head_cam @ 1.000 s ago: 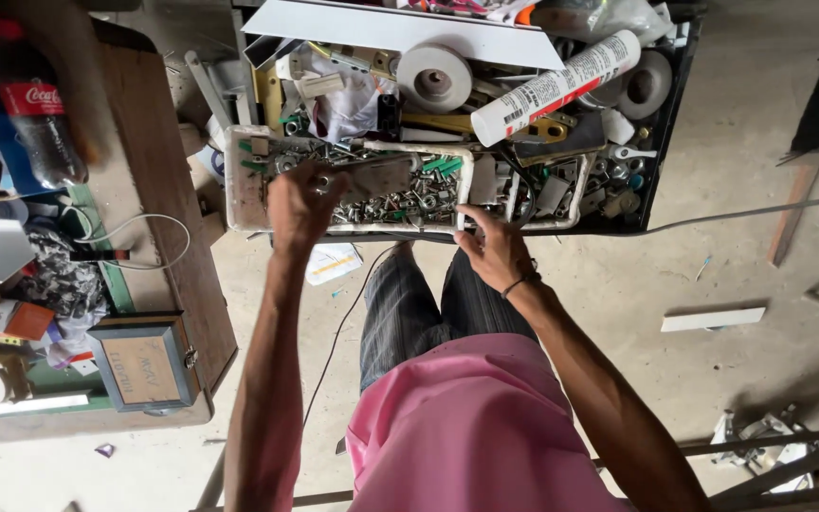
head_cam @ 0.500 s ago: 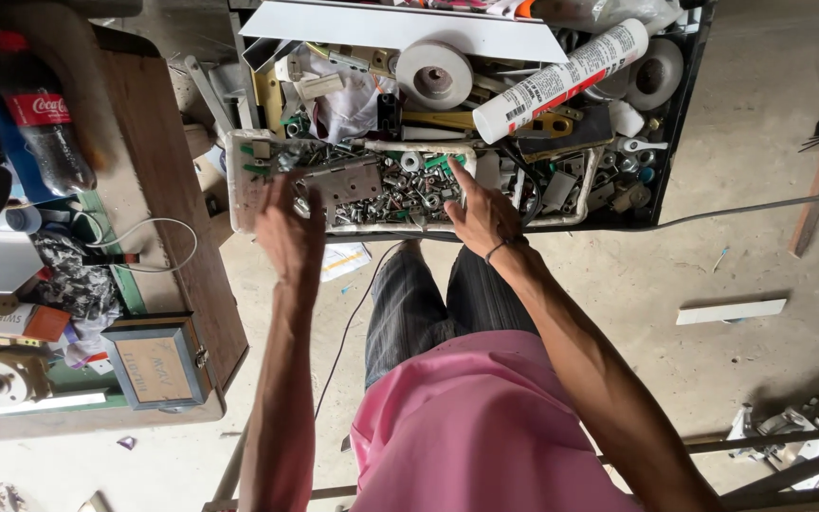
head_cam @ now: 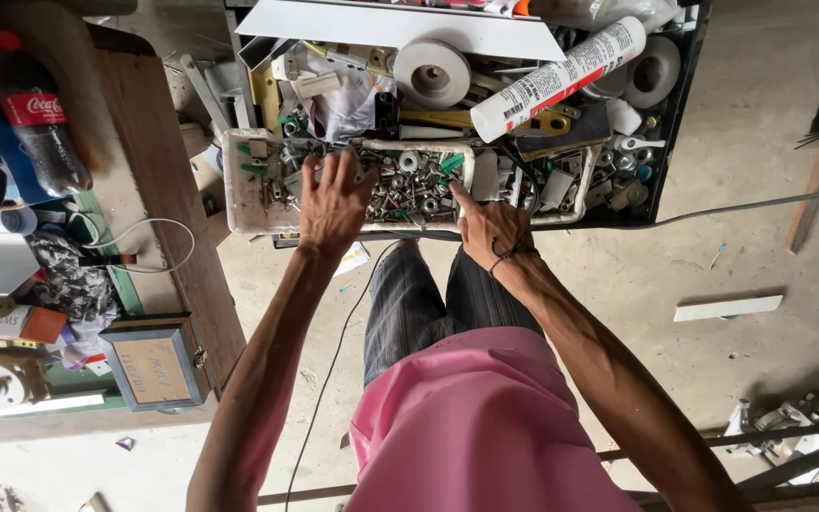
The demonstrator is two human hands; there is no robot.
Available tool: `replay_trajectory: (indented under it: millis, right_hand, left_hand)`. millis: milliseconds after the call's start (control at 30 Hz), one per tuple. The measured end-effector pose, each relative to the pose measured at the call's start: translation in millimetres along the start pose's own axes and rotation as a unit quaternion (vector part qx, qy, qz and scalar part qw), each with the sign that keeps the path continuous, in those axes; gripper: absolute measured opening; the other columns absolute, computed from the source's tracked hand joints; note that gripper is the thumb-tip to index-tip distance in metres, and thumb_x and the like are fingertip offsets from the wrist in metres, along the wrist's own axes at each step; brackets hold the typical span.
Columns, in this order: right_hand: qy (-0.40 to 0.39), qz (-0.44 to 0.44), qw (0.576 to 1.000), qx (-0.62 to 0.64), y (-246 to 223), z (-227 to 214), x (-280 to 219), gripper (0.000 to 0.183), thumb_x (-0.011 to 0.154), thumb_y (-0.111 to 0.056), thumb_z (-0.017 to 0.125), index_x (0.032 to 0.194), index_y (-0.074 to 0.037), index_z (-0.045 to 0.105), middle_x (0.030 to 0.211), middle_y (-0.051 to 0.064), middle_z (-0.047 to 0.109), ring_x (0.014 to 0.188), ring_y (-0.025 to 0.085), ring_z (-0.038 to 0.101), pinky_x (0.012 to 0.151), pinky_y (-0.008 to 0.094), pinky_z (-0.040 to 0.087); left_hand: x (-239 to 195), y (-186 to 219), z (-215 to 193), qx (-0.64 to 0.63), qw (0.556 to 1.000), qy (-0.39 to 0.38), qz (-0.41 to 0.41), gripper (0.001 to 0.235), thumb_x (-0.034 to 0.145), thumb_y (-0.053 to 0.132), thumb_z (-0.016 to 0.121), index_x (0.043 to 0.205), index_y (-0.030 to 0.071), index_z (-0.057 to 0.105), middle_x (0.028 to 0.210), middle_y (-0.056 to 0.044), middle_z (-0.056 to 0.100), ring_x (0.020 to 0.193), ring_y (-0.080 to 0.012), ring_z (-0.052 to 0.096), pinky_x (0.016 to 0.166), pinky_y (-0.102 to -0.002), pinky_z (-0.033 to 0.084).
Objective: Assembling a metal frame by selecting parts from a bin and using a power drill and pliers to fasten them.
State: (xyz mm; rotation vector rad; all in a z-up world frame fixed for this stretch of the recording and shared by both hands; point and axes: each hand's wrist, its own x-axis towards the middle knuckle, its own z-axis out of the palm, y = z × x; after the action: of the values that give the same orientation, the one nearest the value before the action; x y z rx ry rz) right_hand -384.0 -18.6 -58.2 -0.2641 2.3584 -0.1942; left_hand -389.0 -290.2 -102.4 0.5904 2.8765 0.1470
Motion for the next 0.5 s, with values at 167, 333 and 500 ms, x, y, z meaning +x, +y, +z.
replay_trajectory:
  millis: [167, 333, 500]
  right_hand:
    - [0.051, 0.002, 0.997, 0.051, 2.6, 11.6, 9.6, 0.048, 0.101, -0.030, 0.056, 0.148, -0.029, 0.049, 0.076, 0.017, 0.074, 0.077, 0.038, 0.076, 0.071, 0.054, 0.058]
    - [0.091, -0.022, 0.992, 0.086, -6.9, 1.3, 19.3, 0.050, 0.100, -0.027, 0.055, 0.149, -0.034, 0.047, 0.073, 0.010, 0.074, 0.072, 0.035, 0.076, 0.069, 0.051, 0.059]
    - [0.096, -0.107, 0.987, 0.077, -45.9, -33.5, 15.6, 0.042, 0.111, -0.028, 0.046, 0.152, -0.026, 0.051, 0.063, 0.009, 0.071, 0.054, 0.024, 0.071, 0.064, 0.041, 0.060]
  left_hand:
    - [-10.7, 1.0, -26.7, -0.013, 0.998, 0.038, -0.058, 0.021, 0.094, 0.011, 0.071, 0.105, 0.028, 0.072, 0.109, -0.003, 0.052, 0.107, -0.0202, 0.052, 0.104, -0.048, 0.037]
    - [-13.4, 3.7, -7.2, -0.036, 0.995, 0.050, -0.077, 0.018, 0.099, 0.010, 0.065, 0.102, 0.025, 0.073, 0.102, -0.003, 0.047, 0.100, -0.0197, 0.051, 0.100, -0.045, 0.040]
    - [-14.1, 5.2, -3.7, -0.047, 0.990, 0.095, -0.094, 0.012, 0.102, 0.022, 0.064, 0.096, 0.026, 0.074, 0.100, -0.004, 0.045, 0.095, -0.0207, 0.051, 0.096, -0.045, 0.040]
